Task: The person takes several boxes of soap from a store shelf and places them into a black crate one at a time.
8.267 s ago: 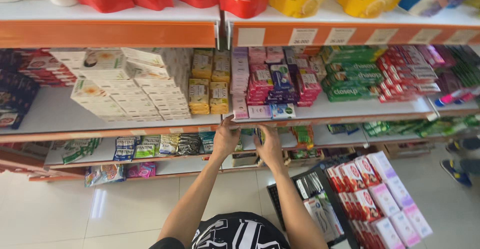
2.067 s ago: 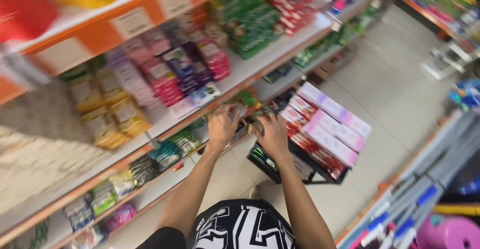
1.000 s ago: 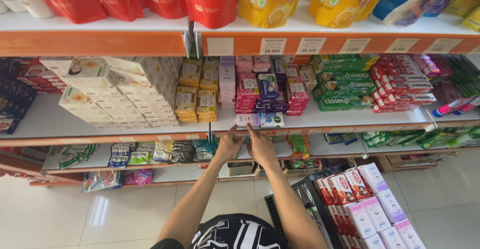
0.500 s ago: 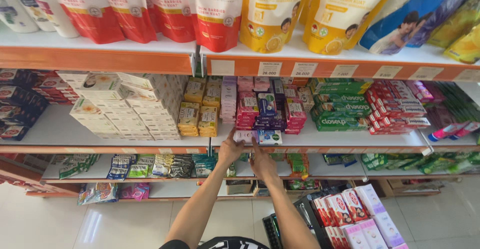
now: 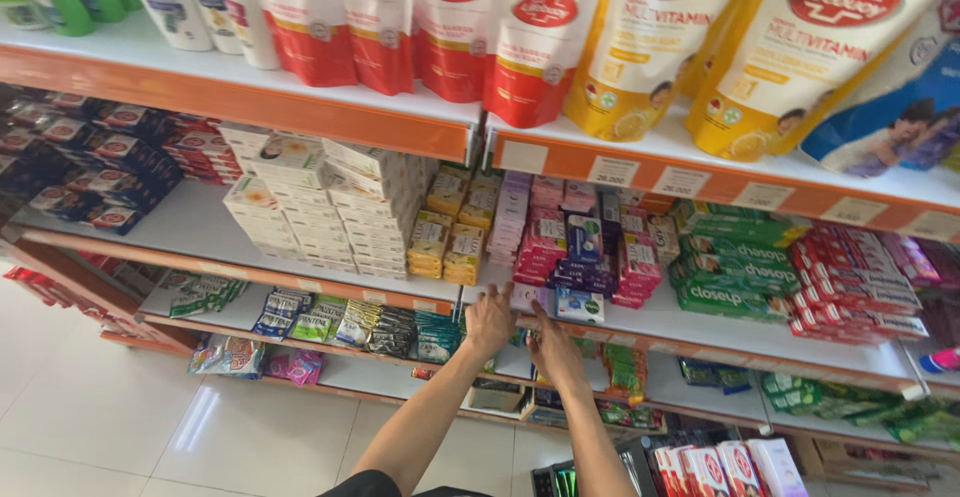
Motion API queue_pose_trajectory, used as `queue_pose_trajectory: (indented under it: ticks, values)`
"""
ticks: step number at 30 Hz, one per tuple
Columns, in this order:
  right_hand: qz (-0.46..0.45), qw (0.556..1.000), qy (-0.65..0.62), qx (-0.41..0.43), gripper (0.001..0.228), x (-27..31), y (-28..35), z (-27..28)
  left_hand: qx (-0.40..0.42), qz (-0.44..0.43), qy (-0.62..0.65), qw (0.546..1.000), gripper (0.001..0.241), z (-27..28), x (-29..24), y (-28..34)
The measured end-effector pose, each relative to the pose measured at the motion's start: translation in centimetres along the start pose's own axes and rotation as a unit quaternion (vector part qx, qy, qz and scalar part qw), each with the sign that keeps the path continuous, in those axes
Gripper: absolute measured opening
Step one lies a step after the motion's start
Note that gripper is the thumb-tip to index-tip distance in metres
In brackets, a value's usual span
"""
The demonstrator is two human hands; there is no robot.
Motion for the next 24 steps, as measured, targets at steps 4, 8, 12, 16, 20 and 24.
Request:
queue_pose_trajectory:
  ticks: [4, 8, 12, 16, 20, 24]
  values:
    - [0.016, 1.0, -0.022, -0.009, 0.064, -0.1, -0.3, -0.7, -0.033, -0.025, -0.015, 0.999, 0.053, 1.1, -0.1, 0.3]
    - [0.024, 0.999, -0.036, -0.019, 0.064, 0.1, 0.0, -0.9, -0.041, -0.058, -0.058, 0.996, 0.053, 0.8, 0.1, 0.7]
    - [0.034, 0.997, -0.05, -0.038, 0.063, -0.1, -0.1, -1.4, -0.043, -0.081, -0.043, 0.995, 0.05, -1.0, 1.4, 0.3]
    - [0.049, 0.987, -0.136, -0.076, 0.07, -0.9, 0.2, -1.8, -0.089, -0.081, 0.032, 0.992, 0.052, -0.8, 2.4, 2.0]
    - [0.008, 0.974, -0.209, -0.086, 0.073, -1.2, 0.5, -1.4, -0.113, -0.089, 0.086, 0.986, 0.046, -0.2, 3.8, 4.3]
    - [-0.083, 0.923, -0.373, -0.048, 0.067, -0.7, 1.3, -0.6, -0.152, -0.16, 0.128, 0.967, 0.046, 0.1, 4.3, 5.4]
Point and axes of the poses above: each hand's wrist, its own y-axis away from the middle knuckle, its own z-axis out of the back of the hand, x = y × z, the point moved 2 cm from there along -y, towards the middle knuckle, and after that the axes turned 10 degrees about -z, right-handed, at the moved point
